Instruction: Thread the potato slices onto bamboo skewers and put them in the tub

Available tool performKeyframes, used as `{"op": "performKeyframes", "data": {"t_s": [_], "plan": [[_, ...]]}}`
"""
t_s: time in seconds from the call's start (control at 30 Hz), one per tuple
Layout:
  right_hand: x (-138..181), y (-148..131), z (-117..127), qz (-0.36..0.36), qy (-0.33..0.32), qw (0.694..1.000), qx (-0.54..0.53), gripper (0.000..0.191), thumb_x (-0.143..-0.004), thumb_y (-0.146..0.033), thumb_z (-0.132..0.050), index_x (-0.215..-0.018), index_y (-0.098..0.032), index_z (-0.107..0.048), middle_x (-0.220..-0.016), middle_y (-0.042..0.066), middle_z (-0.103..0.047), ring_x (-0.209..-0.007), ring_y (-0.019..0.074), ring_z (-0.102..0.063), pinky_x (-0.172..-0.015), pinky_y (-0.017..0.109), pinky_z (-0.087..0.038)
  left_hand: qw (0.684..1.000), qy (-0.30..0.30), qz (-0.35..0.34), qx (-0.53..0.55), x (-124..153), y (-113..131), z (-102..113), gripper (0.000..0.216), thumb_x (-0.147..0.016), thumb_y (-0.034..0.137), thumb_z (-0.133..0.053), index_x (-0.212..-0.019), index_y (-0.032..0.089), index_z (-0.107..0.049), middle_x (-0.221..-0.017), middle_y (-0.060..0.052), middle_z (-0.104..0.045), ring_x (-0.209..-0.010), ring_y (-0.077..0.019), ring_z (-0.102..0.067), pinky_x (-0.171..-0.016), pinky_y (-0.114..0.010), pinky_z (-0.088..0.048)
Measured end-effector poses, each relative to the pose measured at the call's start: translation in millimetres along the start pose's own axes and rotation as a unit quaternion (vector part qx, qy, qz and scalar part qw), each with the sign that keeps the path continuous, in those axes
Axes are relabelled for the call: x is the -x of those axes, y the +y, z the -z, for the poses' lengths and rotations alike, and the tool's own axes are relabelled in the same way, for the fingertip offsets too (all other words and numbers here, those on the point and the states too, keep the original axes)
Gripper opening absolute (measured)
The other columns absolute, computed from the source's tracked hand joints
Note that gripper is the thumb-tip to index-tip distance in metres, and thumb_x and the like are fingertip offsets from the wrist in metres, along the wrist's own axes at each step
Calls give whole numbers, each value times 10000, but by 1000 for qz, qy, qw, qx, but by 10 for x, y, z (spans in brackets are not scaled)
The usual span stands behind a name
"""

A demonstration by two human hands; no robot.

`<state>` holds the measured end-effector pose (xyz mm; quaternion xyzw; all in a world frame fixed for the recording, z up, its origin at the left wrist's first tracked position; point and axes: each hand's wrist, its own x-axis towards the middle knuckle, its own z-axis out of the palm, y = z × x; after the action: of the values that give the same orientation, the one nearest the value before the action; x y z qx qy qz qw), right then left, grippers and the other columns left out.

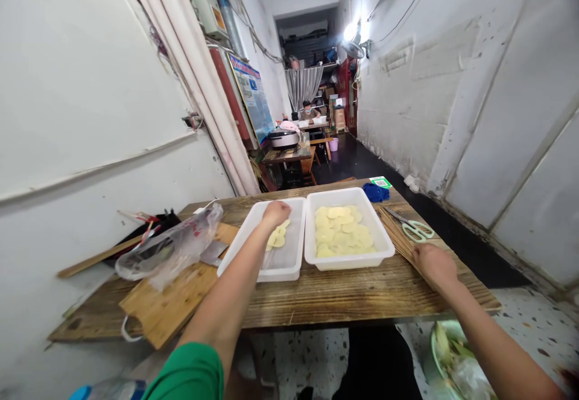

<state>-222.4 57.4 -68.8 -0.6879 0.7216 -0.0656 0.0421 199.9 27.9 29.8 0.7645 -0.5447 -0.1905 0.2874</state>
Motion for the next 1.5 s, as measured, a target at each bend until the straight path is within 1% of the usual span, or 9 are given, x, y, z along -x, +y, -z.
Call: {"op": "performKeyframes", "data": {"t_s": [0.2, 0.4, 0.5, 0.7, 1.03, 1.13, 1.23, 1.33, 1.5], "plan": [[-33, -30, 67, -7, -27, 1000, 8, 330, -888, -215, -383, -846, -78, -680, -926, 213, -680, -872, 292, -656, -637, 314, -394, 960, -84, -250, 95, 286, 467, -958, 159, -552, 197, -766, -689, 210, -688, -784, -54, -700, -787, -226, -635, -799, -273, -469], [-37, 37, 53, -3, -13, 1000, -4, 360, -890, -283, -382, -831, -101, -686, -870, 204, -689, -823, 278, -660, -621, 312, -388, 948, -203, -226, 93, 397, 556, -1752, 319, -360, 8, -766, -530, 221, -602, -709, -74, -659, -931, -327, -613, -945, -400, -411], [-33, 78, 30, 8, -19, 1000, -4, 371, -891, -351, -383, -794, -144, -675, -856, 167, -692, -795, 246, -655, -621, 301, -395, 949, -216, -199, 114, 383, 511, -1861, 352, -338, -9, -765, -437, 218, -515, -642, -78, -614, -961, -354, -594, -987, -458, -364], [-63, 111, 2, 13, -13, 1000, 11, 306, -864, -317, -400, -768, -174, -654, -834, 131, -690, -770, 229, -648, -589, 289, -374, 975, -101, -178, 88, 318, 439, -1873, 540, -247, 102, -858, -392, 208, -349, -703, -128, -600, -1113, -431, -495, -1019, -586, -256], [-39, 192, 71, -31, 101, 989, -100, 285, -825, -325, -421, -740, -177, -650, -744, 115, -680, -711, 235, -631, -593, 302, -397, 969, -161, -185, 41, 244, 410, -1928, 464, -248, 12, -804, -332, 215, -395, -449, -69, -526, -855, -391, -624, -917, -560, -391], [-2, 218, 124, -53, 152, 939, -303, 270, -773, -408, -501, -739, -169, -621, -634, 77, -627, -582, 202, -575, -544, 301, -408, 959, -213, -183, -20, 229, 402, -1948, 446, -313, -7, -772, -331, 226, -392, -459, -87, -543, -808, -392, -636, -856, -550, -439], [108, 118, 207, -15, 126, 821, -556, 338, -696, -509, -610, -723, -176, -562, -506, -14, -509, -446, 125, -460, -451, 257, -387, 946, -253, -199, -24, 224, 392, -1944, 422, -351, 23, -774, -346, 230, -407, -502, -97, -580, -804, -370, -643, -833, -504, -468], [244, -95, 342, 17, 57, 724, -687, 383, -627, -496, -719, -729, -179, -530, -498, -62, -451, -401, 63, -356, -377, 195, -286, 950, -236, -201, 24, 251, 406, -1876, 358, -395, 45, -767, -376, 223, -457, -517, -92, -588, -799, -354, -647, -817, -478, -477], [297, -515, 574, -7, -36, 664, -747, 448, -568, -395, -769, -905, -175, -571, -562, -89, -457, -384, 18, -269, -353, 154, -190, 950, -250, -186, -31, 343, 492, -1640, 321, -393, 26, -757, -374, 204, -490, -456, -51, -525, -692, -331, -632, -781, -455, -483]]}}
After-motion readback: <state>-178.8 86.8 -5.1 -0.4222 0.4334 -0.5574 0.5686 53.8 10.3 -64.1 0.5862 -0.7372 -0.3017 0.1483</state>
